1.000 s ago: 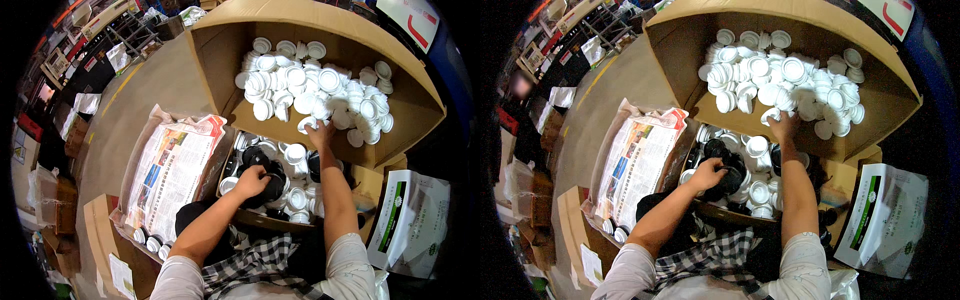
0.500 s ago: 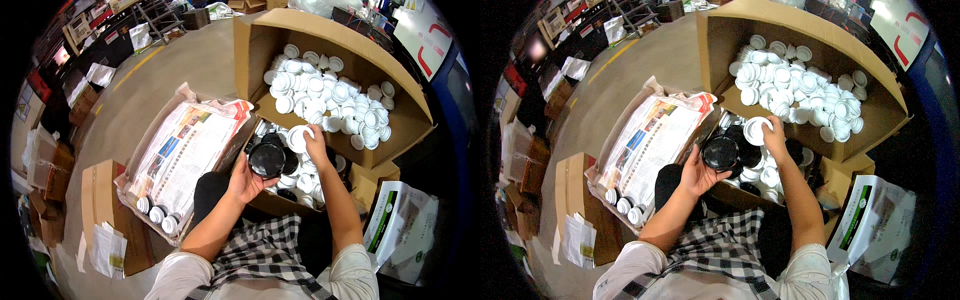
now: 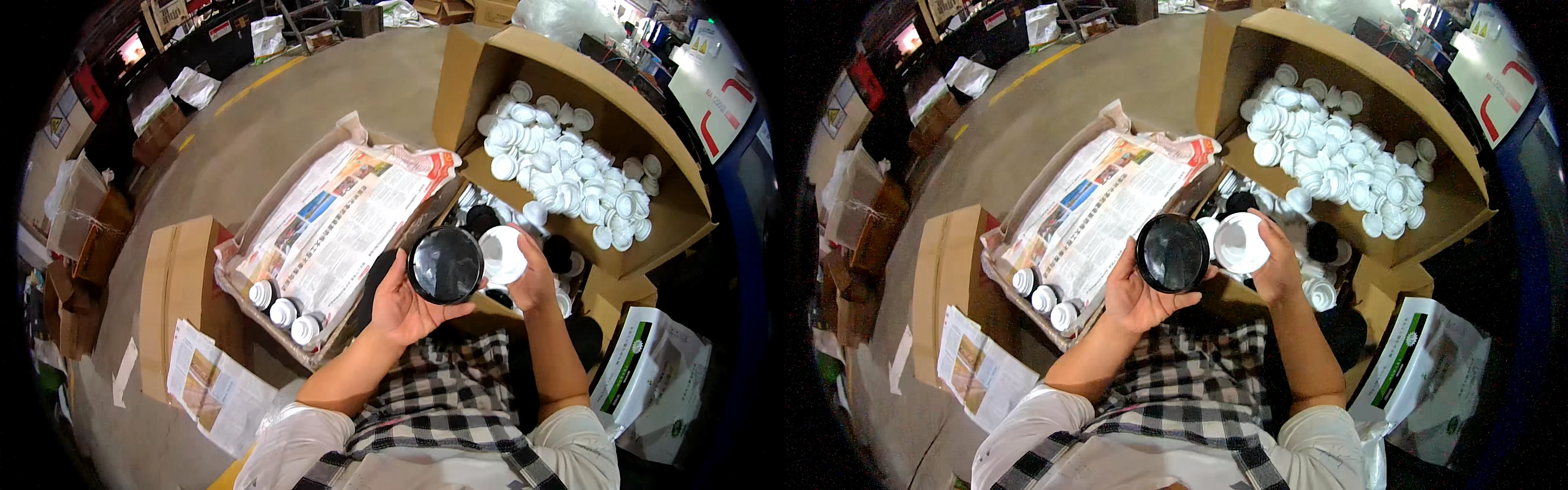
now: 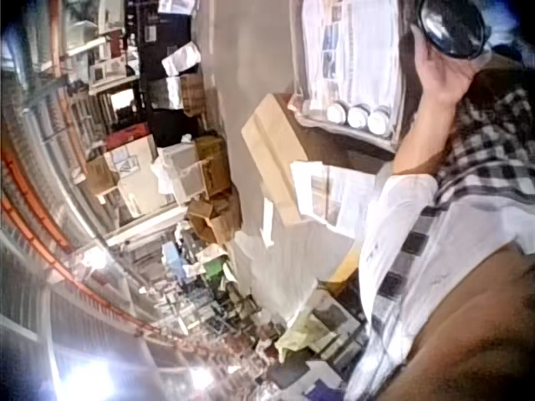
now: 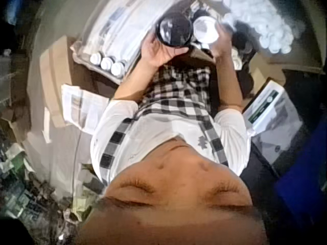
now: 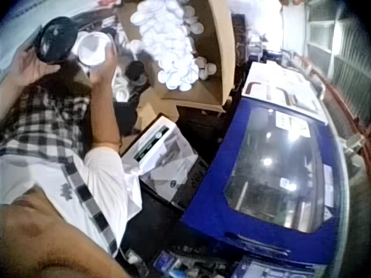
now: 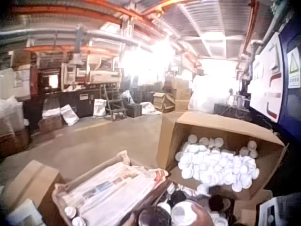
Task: The person sits on the floor and assembles coffee capsules by pairing black and white plastic parts. They repeatedly pick up a black base and a white top, press them together, and place the finished units into a tray lined with newspaper.
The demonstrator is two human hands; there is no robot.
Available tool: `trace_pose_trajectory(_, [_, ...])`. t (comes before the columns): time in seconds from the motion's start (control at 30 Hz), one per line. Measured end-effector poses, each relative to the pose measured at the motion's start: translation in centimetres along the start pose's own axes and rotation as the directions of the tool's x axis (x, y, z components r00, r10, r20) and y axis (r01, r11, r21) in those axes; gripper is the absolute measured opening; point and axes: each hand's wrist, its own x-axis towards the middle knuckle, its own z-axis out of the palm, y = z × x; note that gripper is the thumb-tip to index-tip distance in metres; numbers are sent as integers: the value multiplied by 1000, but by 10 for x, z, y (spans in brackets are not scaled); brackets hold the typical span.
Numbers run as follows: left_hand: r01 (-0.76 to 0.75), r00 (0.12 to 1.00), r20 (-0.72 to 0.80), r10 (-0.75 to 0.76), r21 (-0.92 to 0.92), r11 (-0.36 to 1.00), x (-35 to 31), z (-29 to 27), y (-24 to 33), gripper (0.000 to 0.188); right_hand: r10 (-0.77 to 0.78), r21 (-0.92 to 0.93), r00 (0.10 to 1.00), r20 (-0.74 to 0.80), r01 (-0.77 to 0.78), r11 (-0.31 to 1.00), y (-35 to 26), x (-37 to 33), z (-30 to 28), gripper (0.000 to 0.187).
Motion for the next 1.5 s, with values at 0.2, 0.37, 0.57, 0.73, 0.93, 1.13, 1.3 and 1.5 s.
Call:
trace_pose_trajectory(0.2, [-6, 996, -91, 8, 20, 1000, -31, 1, -14, 66, 85, 150, 958, 276, -130, 980, 11, -64, 38, 61])
trace_pose_trajectory(0.37, [59, 995, -76, -70, -130, 990, -47, 10, -36, 66, -24, -122, 896, 442, 87, 989, 4, -102, 17, 87])
trace_pose_trajectory(0.57, [158, 985, -34, -169, -215, 964, -54, 15, -60, 64, -255, -270, 865, 433, 394, 879, 3, -125, 0, 74])
trace_pose_trajectory(0.73, [159, 983, -52, -176, -239, 958, -56, 15, -67, 64, -416, -446, 841, 347, 538, 715, 3, -131, -7, 72])
trace_pose_trajectory(0.93, [88, 995, -65, -79, 148, 985, -53, 20, -69, 59, -516, -740, 659, 547, 669, 70, -9, -139, 13, 67])
trace_pose_trajectory(1.13, [109, 975, -219, -30, 358, 927, -50, -9, -72, 49, -476, -799, 690, 546, 599, -49, 3, -128, 22, 70])
trace_pose_trajectory(1.3, [117, 947, -320, 11, 379, 918, -39, -1, -74, 48, -483, -808, 697, 529, 588, -37, 7, -116, 18, 68])
trace_pose_trajectory(1.5, [169, 943, -333, -22, 418, 893, -24, -9, -78, 54, -486, -846, 727, 484, 531, -47, 7, -109, 7, 67])
